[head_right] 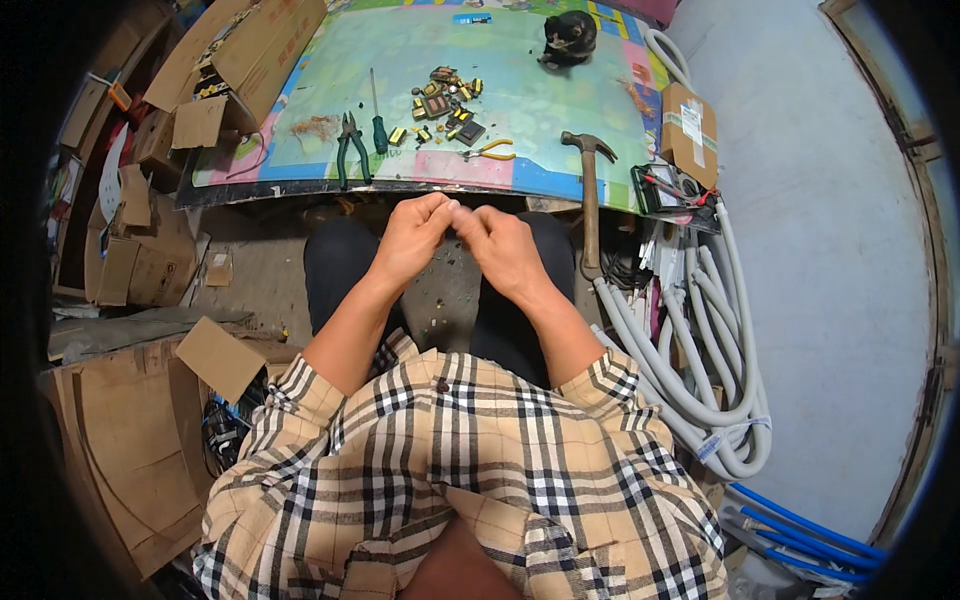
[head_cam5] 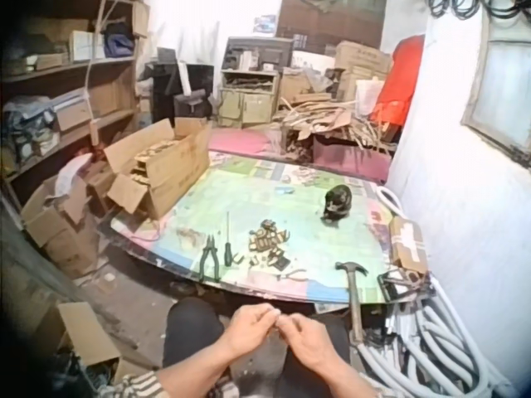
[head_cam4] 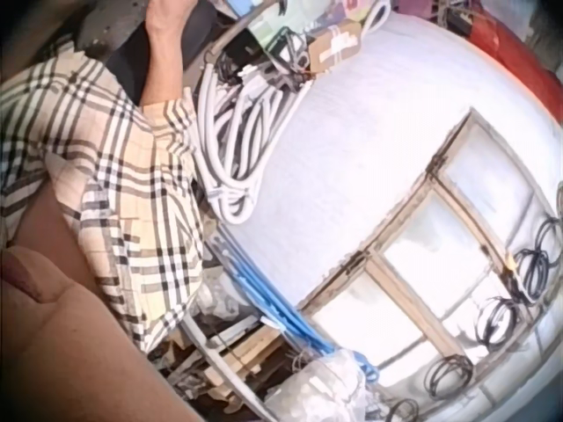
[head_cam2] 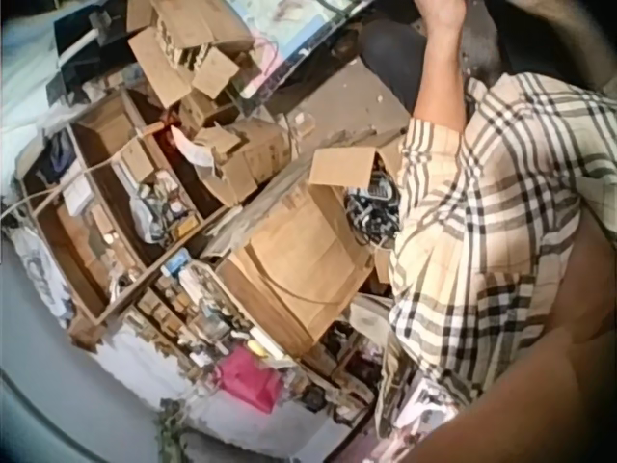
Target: The person uses pliers and a hammer to disassemble small electronic components on a cluttered table. They strip wires and separate parts, occasionally pausing to handle the cat nearby.
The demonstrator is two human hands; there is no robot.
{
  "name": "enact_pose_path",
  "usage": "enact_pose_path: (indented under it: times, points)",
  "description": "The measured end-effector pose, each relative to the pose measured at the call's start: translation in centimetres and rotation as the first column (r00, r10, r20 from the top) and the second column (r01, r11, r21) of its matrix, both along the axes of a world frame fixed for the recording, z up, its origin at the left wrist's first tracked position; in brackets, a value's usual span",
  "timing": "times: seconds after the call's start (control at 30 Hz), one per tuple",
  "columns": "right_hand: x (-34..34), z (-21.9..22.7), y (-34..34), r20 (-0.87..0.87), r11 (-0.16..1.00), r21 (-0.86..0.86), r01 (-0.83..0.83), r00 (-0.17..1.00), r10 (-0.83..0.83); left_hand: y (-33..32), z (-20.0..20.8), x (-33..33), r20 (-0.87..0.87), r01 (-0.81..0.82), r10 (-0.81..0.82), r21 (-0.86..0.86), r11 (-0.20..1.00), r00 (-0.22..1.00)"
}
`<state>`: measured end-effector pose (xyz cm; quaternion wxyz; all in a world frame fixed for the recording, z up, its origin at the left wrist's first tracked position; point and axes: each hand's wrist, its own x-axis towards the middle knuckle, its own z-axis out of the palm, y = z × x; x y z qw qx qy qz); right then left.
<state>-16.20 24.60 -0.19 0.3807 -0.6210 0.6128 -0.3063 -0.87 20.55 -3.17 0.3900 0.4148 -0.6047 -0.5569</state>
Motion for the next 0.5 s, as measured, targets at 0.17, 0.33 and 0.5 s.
enact_pose_path:
  times: [0.17, 0.33, 0.5]
  points:
    - [-0.4, 0.1, 0.3, 0.522, 0.996, 0.079, 0.049, 0.849, -0.083, 0.1, 0.8, -0.1, -0.227, 0.148, -0.116, 0.133, 0.98, 0.967]
    - [-5.4, -0.9, -2.9, 0.932, 0.879, 0.19, 0.438, 0.2, -0.301, 1.9, -0.1, 0.0, -0.163, 0.283, -0.253, 0.205, 0.937, 0.954]
    - [-14.1, -1.6, -3.5, 0.956, 0.875, 0.29, 0.388, -0.151, -0.251, 2.7, -1.6, 2.1, -0.101, 0.234, -0.214, 0.525, 0.818, 0.972]
